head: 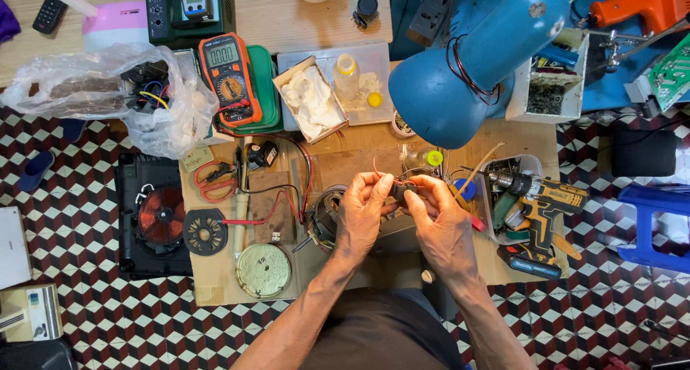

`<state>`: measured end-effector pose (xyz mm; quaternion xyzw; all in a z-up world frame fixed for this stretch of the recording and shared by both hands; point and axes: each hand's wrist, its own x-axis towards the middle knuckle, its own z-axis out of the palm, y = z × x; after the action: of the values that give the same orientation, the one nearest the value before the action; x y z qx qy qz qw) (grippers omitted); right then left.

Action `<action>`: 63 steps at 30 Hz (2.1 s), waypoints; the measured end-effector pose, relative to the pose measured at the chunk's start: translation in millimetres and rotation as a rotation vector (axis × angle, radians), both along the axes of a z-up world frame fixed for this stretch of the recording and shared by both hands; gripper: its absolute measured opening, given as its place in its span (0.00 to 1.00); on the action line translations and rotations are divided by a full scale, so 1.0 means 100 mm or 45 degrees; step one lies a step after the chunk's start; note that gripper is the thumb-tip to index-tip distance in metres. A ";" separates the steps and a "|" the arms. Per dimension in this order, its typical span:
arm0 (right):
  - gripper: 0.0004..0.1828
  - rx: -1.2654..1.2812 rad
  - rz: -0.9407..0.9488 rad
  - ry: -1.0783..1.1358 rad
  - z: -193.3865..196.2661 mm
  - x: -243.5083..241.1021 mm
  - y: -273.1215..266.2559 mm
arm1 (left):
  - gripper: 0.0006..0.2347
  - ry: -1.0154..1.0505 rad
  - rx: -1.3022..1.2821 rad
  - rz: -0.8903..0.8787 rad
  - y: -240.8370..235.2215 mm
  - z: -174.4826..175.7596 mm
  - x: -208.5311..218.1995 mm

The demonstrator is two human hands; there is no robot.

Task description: The person works at a cluttered workbench, handling a small black electronic component and connecting wires to a motor assembly. They use a multimeter to test connections and manipulate wires with their hands. The person also retrieves a component from a plastic bag and continues to adjust the wiring on the motor.

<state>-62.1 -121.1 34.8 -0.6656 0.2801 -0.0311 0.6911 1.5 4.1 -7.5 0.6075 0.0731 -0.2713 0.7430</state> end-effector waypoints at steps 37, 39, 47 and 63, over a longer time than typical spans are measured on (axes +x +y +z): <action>0.26 0.110 -0.489 0.555 -2.05 -2.26 0.22 | 0.16 0.576 -0.250 -0.443 -0.10 -1.95 -0.92; 0.26 0.128 -0.484 0.525 -2.19 -2.38 0.06 | 0.16 0.520 -0.302 -0.457 -0.20 -1.93 -1.05; 0.29 0.177 -0.521 0.391 -2.67 -3.48 -0.65 | 0.16 0.631 -0.289 -0.387 -0.96 -1.51 -2.15; 0.24 0.101 -0.715 0.361 -2.33 -5.13 -2.73 | 0.18 0.725 -0.268 -0.170 -2.48 -1.86 -3.43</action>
<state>-574.7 -393.9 -198.4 -0.5327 0.5473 -0.1167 0.6349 -341.1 -243.7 -193.8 0.4301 0.2096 -0.4849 0.7321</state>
